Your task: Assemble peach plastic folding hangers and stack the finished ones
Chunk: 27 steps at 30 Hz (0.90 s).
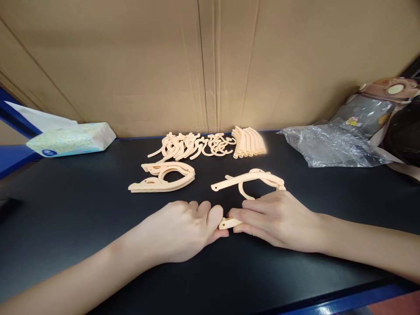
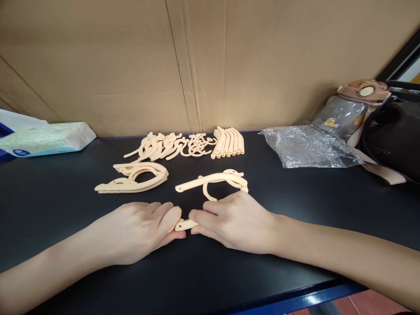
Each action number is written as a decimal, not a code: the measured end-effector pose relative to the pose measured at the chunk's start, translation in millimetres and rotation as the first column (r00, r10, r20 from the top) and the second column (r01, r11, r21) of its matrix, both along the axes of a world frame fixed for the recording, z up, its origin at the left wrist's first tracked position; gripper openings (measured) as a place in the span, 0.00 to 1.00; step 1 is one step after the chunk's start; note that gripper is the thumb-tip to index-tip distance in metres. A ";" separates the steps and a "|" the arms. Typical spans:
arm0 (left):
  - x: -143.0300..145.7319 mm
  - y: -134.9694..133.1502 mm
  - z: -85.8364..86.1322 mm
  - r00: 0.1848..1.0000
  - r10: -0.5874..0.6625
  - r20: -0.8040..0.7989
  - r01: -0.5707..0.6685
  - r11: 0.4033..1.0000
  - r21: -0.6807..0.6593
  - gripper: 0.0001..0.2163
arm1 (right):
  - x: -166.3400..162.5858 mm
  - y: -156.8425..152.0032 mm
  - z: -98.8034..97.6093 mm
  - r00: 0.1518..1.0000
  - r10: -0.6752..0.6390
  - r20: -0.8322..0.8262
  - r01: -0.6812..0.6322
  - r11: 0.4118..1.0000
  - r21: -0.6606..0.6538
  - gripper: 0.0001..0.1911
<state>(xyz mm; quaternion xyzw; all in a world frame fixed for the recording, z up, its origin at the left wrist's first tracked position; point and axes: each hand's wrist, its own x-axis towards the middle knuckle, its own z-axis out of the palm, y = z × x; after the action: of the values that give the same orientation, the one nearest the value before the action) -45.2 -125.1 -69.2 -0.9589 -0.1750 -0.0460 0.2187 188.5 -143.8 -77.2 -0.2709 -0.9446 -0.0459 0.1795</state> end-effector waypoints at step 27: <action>1.3 -2.5 3.6 0.997 -0.019 0.073 0.026 0.994 -0.106 0.13 | 1.5 3.1 9.0 1.000 0.001 0.000 -0.001 0.939 -0.344 0.17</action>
<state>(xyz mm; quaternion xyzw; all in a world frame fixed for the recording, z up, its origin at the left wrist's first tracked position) -43.9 -127.6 -65.6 -0.9688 -0.1740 -0.0734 0.1603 190.0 -140.6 -68.3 -0.2975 -0.9382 0.1200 0.1295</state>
